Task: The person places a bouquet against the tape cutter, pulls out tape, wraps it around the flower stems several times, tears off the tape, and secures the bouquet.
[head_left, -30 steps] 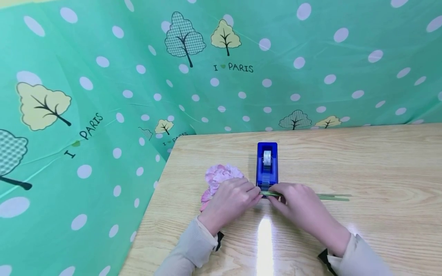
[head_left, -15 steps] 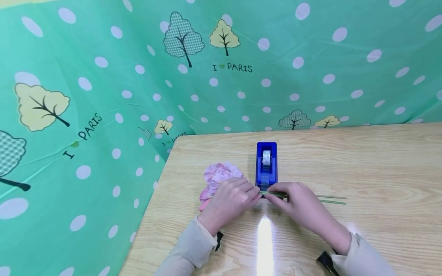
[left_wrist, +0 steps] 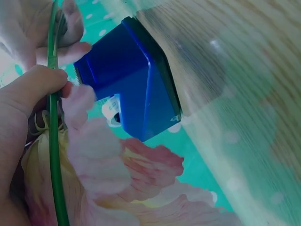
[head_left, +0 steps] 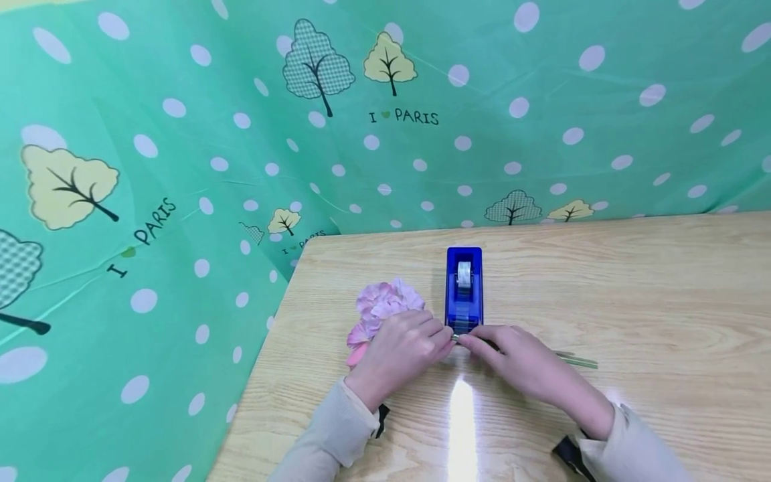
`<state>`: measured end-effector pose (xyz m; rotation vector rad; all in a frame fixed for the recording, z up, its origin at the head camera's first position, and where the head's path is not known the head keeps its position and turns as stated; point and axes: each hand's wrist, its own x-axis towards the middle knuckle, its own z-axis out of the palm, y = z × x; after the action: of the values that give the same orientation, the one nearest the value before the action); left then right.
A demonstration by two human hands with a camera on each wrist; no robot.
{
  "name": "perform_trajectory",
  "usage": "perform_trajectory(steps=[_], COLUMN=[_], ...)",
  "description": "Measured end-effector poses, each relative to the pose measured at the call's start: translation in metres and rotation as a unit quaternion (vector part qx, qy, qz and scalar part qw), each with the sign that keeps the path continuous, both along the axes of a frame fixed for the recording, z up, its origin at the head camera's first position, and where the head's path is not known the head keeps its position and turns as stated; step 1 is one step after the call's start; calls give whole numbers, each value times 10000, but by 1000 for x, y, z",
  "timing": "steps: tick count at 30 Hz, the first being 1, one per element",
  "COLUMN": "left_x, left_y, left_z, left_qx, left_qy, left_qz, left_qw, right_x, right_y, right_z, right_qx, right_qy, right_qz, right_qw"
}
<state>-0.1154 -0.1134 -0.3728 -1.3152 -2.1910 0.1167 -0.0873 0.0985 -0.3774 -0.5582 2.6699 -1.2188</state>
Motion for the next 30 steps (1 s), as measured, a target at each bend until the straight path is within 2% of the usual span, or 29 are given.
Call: perform_trajectory(steps=[2, 9, 15, 30], left_x=[0, 0, 0, 0], left_y=[0, -1, 0, 2], left_z=[0, 1, 2, 1], left_qx=[-3, -32, -36, 62], left_qy=[33, -13, -58, -51], left_qz=[7, 61, 117, 172], left_qw=[10000, 10000, 9999, 9998], right_x=[-1, -4, -4, -4], right_y=[0, 1, 0, 0], right_z=[-1, -3, -2, -4], right_qx=[-120, -654, -724, -805], right_qy=[-213, -315, -490, -378], right_qz=[125, 198, -16, -383], right_qw=[9996, 9972, 9962, 9953])
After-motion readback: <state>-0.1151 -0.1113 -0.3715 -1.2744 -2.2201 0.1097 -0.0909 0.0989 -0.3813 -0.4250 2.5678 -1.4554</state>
